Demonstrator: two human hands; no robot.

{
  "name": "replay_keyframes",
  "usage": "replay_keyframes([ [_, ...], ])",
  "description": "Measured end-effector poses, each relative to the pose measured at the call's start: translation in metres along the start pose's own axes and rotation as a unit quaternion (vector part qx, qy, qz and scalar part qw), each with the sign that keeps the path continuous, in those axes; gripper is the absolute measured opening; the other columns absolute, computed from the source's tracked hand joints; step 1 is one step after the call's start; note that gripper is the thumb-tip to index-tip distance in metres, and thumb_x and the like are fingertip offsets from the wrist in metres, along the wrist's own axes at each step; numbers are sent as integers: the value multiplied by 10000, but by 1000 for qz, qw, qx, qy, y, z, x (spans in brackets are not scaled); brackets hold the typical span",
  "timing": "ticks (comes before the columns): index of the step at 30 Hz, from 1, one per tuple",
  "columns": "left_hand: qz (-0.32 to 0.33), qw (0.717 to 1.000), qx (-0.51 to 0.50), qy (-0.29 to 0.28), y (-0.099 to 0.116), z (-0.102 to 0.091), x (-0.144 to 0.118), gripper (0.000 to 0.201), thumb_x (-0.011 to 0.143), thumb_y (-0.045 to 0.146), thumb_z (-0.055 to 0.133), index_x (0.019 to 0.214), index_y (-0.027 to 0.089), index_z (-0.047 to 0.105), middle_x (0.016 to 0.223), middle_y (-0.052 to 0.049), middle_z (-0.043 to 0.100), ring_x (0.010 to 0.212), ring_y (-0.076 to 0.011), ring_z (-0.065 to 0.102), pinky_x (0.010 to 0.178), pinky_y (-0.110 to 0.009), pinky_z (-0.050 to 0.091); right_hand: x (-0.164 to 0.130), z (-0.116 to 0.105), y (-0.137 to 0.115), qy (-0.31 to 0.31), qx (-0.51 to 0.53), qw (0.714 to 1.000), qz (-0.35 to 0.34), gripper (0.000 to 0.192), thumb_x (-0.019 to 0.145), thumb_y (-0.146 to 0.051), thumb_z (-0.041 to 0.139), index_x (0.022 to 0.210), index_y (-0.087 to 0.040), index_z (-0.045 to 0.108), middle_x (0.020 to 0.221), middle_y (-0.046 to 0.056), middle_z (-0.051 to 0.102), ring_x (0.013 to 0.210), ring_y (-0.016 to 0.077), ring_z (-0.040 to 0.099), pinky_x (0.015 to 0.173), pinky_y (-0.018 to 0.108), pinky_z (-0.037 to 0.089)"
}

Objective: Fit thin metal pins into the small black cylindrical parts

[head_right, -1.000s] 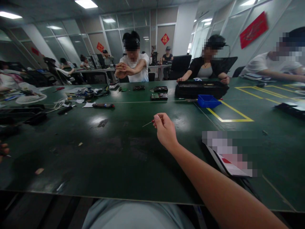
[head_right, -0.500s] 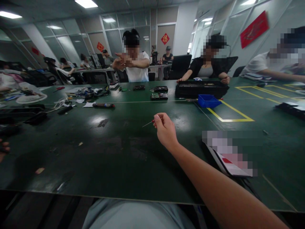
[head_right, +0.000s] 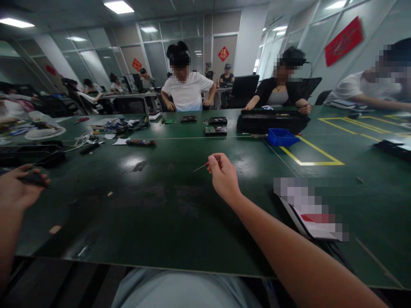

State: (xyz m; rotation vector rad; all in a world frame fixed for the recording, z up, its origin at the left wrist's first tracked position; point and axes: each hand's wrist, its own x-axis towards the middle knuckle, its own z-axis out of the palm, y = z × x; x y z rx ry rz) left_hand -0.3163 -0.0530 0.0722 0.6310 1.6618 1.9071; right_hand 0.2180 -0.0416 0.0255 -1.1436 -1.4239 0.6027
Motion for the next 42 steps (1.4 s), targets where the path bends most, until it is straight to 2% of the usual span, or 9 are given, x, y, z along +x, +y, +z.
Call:
replay_keyframes([
  [2, -18, 1000, -22, -1, 2, 26, -19, 270, 725, -36, 412, 892, 159, 497, 719, 1, 505, 571, -145, 490, 505, -237, 433, 0, 0, -1, 1, -4, 1000, 0, 219, 949, -408, 486, 903, -220, 589, 741, 20, 631, 686, 167, 590, 666, 330, 470],
  [7, -32, 985, -61, -159, 2, 86, -63, 302, 706, -9, 489, 954, 148, 560, 763, -21, 548, 660, -160, 541, 595, -276, 479, 0, 0, 0, 1, -4, 1000, -6, 222, 953, -413, 481, 909, -225, 590, 759, 23, 640, 692, 168, 595, 668, 330, 476],
  [12, -65, 956, -84, -274, -4, 140, -113, 378, 662, 24, 494, 1010, 136, 593, 753, -32, 550, 646, -167, 536, 616, -300, 453, 0, -1, -2, -1, -9, 1000, -4, 226, 956, -413, 479, 909, -222, 590, 745, 24, 636, 689, 170, 595, 663, 331, 479],
  [18, -95, 889, -95, -437, -24, 187, -170, 395, 681, 109, 535, 1071, 132, 596, 825, -54, 545, 712, -183, 541, 701, -353, 452, 0, -2, -1, -2, -7, 1000, -2, 244, 957, -429, 479, 922, -216, 592, 749, 19, 634, 685, 166, 594, 653, 322, 471],
  [22, -47, 845, -49, -531, -44, 212, -200, 386, 723, 157, 521, 1103, 166, 587, 922, -85, 561, 795, -215, 557, 763, -405, 436, 2, -3, 0, -3, -38, 999, 8, 294, 949, -474, 484, 858, -218, 596, 658, -3, 602, 593, 153, 557, 580, 305, 426],
  [26, 95, 823, 79, -555, -73, 228, -224, 495, 670, 45, 583, 1130, 225, 551, 1043, -94, 577, 923, -234, 560, 827, -422, 419, 2, -4, -4, -13, -100, 995, 14, 383, 894, -537, 562, 678, -222, 575, 586, 0, 602, 526, 146, 527, 528, 298, 369],
  [29, 173, 806, 169, -540, -93, 231, -234, 427, 716, 29, 596, 1089, 230, 548, 1058, -113, 593, 965, -264, 566, 859, -463, 418, 1, -3, -6, -15, -118, 993, -1, 390, 857, -544, 617, 637, -228, 560, 574, 0, 611, 527, 150, 527, 532, 301, 367],
  [37, 278, 746, 233, -558, -104, 231, -226, 302, 797, 90, 641, 1066, 225, 662, 1146, -117, 642, 1085, -311, 569, 971, -529, 393, -1, -1, -3, -36, -121, 992, -6, 368, 869, -521, 610, 659, -221, 575, 560, -16, 570, 525, 143, 502, 545, 300, 368],
  [42, 297, 750, 235, -542, -114, 232, -216, 373, 815, 133, 676, 1176, 225, 670, 1199, -130, 648, 1135, -327, 560, 1019, -547, 364, -1, -1, 0, -42, -90, 995, -4, 360, 908, -499, 556, 679, -220, 560, 583, -13, 581, 540, 148, 530, 550, 304, 379],
])
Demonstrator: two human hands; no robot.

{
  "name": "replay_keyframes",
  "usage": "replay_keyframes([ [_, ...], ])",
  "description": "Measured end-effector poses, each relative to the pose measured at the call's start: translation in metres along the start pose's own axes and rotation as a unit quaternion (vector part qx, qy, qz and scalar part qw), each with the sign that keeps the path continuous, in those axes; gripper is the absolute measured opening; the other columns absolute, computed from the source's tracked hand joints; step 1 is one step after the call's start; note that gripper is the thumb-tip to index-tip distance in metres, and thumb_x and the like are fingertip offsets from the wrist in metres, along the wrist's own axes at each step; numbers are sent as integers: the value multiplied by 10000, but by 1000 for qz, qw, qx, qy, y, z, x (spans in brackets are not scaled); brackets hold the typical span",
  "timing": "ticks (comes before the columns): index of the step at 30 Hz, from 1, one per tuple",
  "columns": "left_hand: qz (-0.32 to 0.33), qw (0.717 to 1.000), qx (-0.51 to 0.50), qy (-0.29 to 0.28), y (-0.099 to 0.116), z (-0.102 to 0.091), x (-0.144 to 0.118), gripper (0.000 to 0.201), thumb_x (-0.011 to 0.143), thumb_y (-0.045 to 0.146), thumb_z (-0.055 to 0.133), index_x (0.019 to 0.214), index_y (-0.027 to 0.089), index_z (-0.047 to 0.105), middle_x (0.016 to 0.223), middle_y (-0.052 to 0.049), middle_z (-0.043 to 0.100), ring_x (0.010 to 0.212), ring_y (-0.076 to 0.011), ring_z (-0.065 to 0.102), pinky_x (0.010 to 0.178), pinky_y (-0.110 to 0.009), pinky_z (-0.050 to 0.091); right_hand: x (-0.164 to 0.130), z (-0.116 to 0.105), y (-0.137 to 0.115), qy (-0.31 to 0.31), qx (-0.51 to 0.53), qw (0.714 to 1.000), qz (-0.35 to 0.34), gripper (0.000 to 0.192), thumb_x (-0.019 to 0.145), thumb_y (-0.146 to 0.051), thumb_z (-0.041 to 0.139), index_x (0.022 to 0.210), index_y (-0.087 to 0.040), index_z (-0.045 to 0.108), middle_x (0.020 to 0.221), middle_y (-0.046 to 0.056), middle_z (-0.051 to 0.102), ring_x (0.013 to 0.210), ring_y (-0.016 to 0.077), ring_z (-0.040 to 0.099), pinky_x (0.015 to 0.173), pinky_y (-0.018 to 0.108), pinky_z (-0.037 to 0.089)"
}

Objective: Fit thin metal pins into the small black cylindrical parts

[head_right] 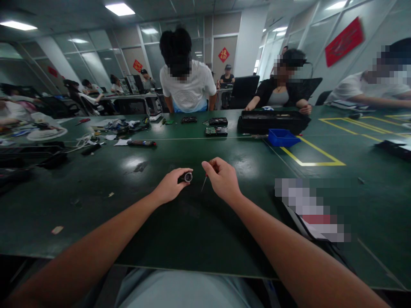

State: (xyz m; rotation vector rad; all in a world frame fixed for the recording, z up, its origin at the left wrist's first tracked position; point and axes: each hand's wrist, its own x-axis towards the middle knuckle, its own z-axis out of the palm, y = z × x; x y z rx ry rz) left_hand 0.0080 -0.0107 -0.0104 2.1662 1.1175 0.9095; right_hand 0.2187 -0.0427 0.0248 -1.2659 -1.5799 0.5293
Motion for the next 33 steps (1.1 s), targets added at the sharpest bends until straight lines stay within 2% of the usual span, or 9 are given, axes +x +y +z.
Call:
replay_keyframes([
  [4, -16, 999, 38, 8, -4, -1, 0, 360, 827, 186, 701, 1186, 194, 672, 1172, -129, 666, 1107, -315, 574, 984, -506, 402, 1, 1, 3, 4, 61, 998, 3, 278, 924, -448, 536, 805, -207, 608, 657, 2, 617, 593, 155, 573, 579, 310, 435],
  [9, -20, 998, 65, 9, 1, -3, -1, 357, 840, 179, 687, 1194, 215, 663, 1185, -73, 675, 1100, -258, 592, 997, -426, 420, 2, 2, 6, 21, 130, 991, -14, 238, 917, -416, 544, 938, -195, 630, 757, 33, 681, 650, 167, 636, 627, 332, 511],
  [14, -33, 996, 76, 12, 6, -4, -2, 361, 844, 179, 682, 1202, 219, 660, 1192, -52, 676, 1111, -232, 595, 1003, -382, 431, 1, 4, 7, 17, 138, 990, -22, 220, 914, -409, 559, 918, -201, 630, 785, 45, 703, 698, 184, 672, 672, 356, 541],
  [24, -35, 997, 61, 8, 7, -6, -3, 398, 867, 218, 667, 1263, 248, 642, 1265, -40, 663, 1172, -236, 594, 1055, -403, 412, 1, 2, 8, -12, 118, 993, -22, 215, 925, -402, 551, 946, -202, 625, 821, 49, 717, 756, 190, 695, 720, 367, 555],
  [33, -26, 997, 70, 8, 8, -7, -5, 407, 872, 231, 666, 1276, 256, 633, 1255, -33, 667, 1162, -235, 591, 1032, -405, 419, 1, 4, 7, 14, 103, 995, 0, 203, 926, -391, 526, 942, -204, 603, 815, 52, 716, 744, 190, 688, 728, 366, 539],
])
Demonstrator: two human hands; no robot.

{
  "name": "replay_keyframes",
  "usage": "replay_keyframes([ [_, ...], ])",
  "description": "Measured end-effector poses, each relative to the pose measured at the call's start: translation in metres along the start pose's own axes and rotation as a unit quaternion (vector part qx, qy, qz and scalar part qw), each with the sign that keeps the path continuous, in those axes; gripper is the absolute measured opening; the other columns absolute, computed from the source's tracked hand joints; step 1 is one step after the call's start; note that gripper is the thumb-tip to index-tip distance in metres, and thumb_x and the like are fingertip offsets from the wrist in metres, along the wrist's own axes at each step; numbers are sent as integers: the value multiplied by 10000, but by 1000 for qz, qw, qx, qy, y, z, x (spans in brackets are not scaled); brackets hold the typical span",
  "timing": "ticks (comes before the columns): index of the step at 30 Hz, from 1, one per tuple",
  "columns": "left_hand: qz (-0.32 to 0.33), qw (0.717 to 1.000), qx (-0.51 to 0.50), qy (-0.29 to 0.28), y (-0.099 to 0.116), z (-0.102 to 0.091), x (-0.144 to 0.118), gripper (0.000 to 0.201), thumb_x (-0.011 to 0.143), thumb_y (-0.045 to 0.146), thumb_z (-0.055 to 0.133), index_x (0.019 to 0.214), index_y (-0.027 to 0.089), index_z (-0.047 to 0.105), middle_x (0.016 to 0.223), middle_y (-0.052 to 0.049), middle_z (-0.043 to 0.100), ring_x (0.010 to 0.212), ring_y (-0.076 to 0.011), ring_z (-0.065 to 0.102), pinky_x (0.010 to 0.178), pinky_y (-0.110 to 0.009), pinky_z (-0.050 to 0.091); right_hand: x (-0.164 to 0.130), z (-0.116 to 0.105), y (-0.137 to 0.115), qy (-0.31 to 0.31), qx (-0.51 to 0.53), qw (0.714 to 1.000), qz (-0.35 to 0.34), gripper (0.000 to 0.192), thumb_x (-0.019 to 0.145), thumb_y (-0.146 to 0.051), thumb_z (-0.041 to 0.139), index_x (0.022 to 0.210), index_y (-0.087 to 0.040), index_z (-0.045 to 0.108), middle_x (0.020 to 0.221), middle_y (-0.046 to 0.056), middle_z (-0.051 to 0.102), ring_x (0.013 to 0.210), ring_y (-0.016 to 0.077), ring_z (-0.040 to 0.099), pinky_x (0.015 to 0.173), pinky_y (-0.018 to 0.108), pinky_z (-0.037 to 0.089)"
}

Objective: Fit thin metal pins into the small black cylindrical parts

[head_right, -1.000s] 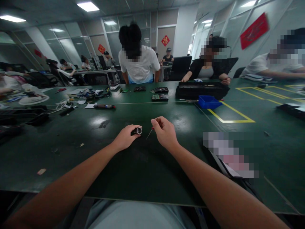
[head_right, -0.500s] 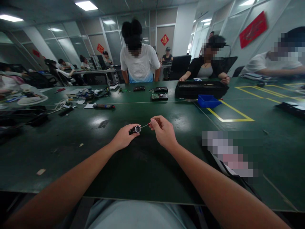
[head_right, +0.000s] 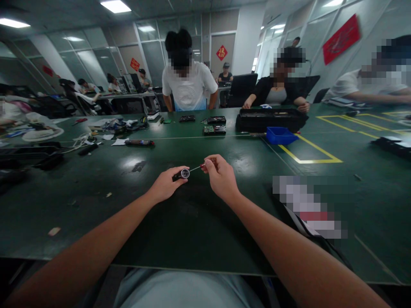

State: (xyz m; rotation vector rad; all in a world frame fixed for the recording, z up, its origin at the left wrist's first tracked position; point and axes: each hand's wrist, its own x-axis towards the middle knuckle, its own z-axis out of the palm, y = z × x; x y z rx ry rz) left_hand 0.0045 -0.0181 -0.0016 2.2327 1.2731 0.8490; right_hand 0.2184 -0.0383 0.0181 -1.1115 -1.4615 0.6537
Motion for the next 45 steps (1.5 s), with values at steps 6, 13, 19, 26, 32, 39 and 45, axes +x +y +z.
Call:
replay_keyframes([
  [6, 8, 1000, 8, 8, -2, 0, 0, 399, 874, 240, 669, 1272, 255, 636, 1240, -36, 674, 1143, -235, 601, 1019, -400, 425, -1, -2, -4, -3, -90, 996, 5, 274, 920, -459, 539, 846, -208, 621, 735, 32, 703, 673, 176, 648, 646, 319, 470],
  [13, 11, 999, 42, 15, -2, -1, -1, 400, 871, 268, 686, 1269, 270, 641, 1200, -47, 687, 1102, -250, 610, 992, -425, 432, -3, -3, -10, 15, -211, 977, -30, 466, 868, -550, 593, 555, -225, 474, 491, -30, 497, 486, 124, 452, 518, 282, 318],
  [19, 13, 999, 41, 13, -5, -1, -1, 416, 872, 274, 691, 1284, 270, 630, 1219, -54, 679, 1120, -243, 603, 1004, -420, 425, -6, -3, -9, -9, -215, 974, -71, 394, 874, -506, 603, 618, -222, 506, 528, -34, 500, 485, 114, 439, 505, 274, 309],
  [26, 13, 999, 34, 13, -5, -1, -1, 413, 870, 255, 689, 1279, 265, 633, 1223, -56, 677, 1123, -239, 607, 1011, -417, 427, -7, -4, -10, -43, -183, 979, -81, 266, 886, -468, 607, 763, -233, 592, 699, 28, 665, 620, 178, 600, 578, 313, 437],
  [32, 8, 999, 32, 14, -5, -2, -1, 405, 875, 245, 678, 1277, 254, 634, 1229, -60, 676, 1133, -242, 606, 1014, -413, 429, -8, -3, -11, -100, -146, 978, -108, 125, 911, -337, 566, 954, -233, 621, 899, 52, 717, 830, 218, 680, 752, 373, 515],
  [39, 9, 999, 34, 13, -4, -1, -1, 399, 866, 235, 687, 1262, 252, 643, 1214, -60, 680, 1113, -238, 614, 1003, -403, 435, -7, -4, -13, -106, -183, 975, -66, 354, 988, -459, 420, 905, -224, 671, 601, -10, 620, 575, 166, 604, 582, 301, 415],
  [45, 12, 999, 34, 9, -4, -1, -1, 401, 867, 243, 691, 1265, 256, 644, 1223, -58, 677, 1124, -240, 610, 1009, -404, 426, -8, -2, -16, -93, -196, 974, -70, 289, 964, -389, 457, 1094, -218, 650, 671, 9, 656, 572, 176, 597, 583, 310, 409],
])
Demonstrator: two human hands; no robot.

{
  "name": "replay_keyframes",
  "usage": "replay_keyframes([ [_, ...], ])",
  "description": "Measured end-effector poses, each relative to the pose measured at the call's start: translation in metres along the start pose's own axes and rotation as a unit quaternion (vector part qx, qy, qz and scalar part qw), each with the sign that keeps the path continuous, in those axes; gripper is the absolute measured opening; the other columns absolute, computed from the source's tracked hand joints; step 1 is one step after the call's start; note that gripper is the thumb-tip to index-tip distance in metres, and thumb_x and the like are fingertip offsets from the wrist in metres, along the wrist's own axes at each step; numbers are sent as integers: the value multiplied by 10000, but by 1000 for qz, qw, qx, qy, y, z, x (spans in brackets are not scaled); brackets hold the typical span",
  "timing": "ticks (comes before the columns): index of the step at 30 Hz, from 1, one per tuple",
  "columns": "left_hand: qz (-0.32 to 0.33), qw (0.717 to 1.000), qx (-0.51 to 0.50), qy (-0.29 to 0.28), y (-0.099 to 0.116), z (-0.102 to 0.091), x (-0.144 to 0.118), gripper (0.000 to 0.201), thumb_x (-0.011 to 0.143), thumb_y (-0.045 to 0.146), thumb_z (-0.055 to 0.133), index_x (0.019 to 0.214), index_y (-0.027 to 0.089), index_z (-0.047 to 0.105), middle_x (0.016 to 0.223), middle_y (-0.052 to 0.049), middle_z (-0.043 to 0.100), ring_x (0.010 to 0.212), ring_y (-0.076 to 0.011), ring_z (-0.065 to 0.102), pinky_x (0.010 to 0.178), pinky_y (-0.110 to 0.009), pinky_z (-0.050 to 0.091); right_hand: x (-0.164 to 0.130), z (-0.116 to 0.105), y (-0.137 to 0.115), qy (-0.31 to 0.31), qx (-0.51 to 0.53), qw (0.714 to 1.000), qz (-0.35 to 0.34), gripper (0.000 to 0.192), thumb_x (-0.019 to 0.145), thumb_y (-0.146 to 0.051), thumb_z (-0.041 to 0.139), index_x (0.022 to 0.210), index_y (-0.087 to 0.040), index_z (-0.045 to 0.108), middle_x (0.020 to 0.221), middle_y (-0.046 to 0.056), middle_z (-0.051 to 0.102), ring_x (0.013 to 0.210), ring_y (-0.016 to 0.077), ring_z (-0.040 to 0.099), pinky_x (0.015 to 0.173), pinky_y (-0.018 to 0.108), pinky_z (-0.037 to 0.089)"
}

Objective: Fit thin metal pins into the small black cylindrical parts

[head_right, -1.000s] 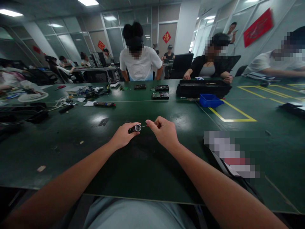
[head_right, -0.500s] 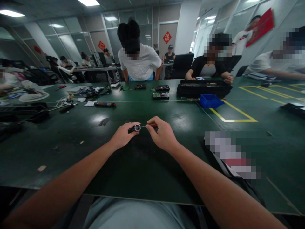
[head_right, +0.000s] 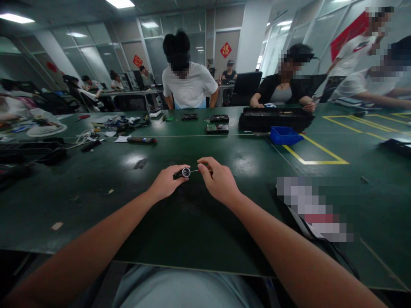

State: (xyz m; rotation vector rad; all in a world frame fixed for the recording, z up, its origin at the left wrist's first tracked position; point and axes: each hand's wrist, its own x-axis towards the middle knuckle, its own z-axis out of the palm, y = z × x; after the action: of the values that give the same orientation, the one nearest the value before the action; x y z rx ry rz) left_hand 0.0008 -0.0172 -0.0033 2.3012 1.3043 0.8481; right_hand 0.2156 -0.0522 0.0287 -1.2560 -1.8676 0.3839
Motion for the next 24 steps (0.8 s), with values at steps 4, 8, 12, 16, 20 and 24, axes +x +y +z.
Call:
replay_keyframes([
  [4, 2, 1000, -1, 6, 0, -1, -1, 410, 869, 254, 688, 1276, 259, 636, 1212, -58, 679, 1110, -243, 612, 994, -409, 434, -1, 0, 0, 1, -5, 1000, -24, 265, 934, -323, 487, 1142, -219, 615, 767, 33, 681, 665, 196, 622, 630, 322, 431],
  [8, -2, 1000, -5, 0, 1, -1, -1, 407, 872, 249, 681, 1276, 258, 636, 1206, -59, 681, 1097, -240, 613, 995, -413, 436, -1, -1, 0, -2, 0, 1000, -18, 245, 958, -383, 462, 1019, -235, 646, 746, 25, 664, 657, 191, 610, 609, 316, 415],
  [12, 3, 1000, -4, 2, 0, 0, -1, 400, 870, 255, 684, 1268, 261, 642, 1196, -54, 686, 1094, -240, 614, 999, -415, 433, 0, 0, 2, 14, 9, 1000, 0, 290, 991, -385, 387, 1013, -233, 634, 721, 20, 644, 620, 179, 589, 607, 321, 406],
  [16, 3, 1000, -6, 5, 1, 0, 0, 405, 870, 267, 687, 1272, 264, 639, 1222, -51, 680, 1115, -240, 612, 1005, -414, 428, 1, 5, 4, 61, 81, 994, 28, 206, 930, -341, 501, 1080, -214, 564, 819, 42, 664, 713, 195, 622, 668, 341, 458],
  [20, -1, 1000, 0, -2, 3, 0, 0, 395, 862, 249, 693, 1254, 249, 648, 1209, -53, 687, 1107, -242, 615, 989, -407, 439, 4, 11, 7, 80, 211, 972, 67, 199, 899, -409, 563, 924, -214, 594, 822, 49, 674, 759, 196, 641, 725, 363, 510],
  [24, 32, 999, -17, -18, 4, -2, 0, 396, 866, 236, 686, 1259, 239, 639, 1214, -50, 684, 1113, -227, 607, 994, -392, 438, 9, 15, 15, 94, 307, 940, 112, 267, 898, -467, 552, 877, -208, 615, 781, 37, 648, 718, 180, 629, 729, 370, 538],
])
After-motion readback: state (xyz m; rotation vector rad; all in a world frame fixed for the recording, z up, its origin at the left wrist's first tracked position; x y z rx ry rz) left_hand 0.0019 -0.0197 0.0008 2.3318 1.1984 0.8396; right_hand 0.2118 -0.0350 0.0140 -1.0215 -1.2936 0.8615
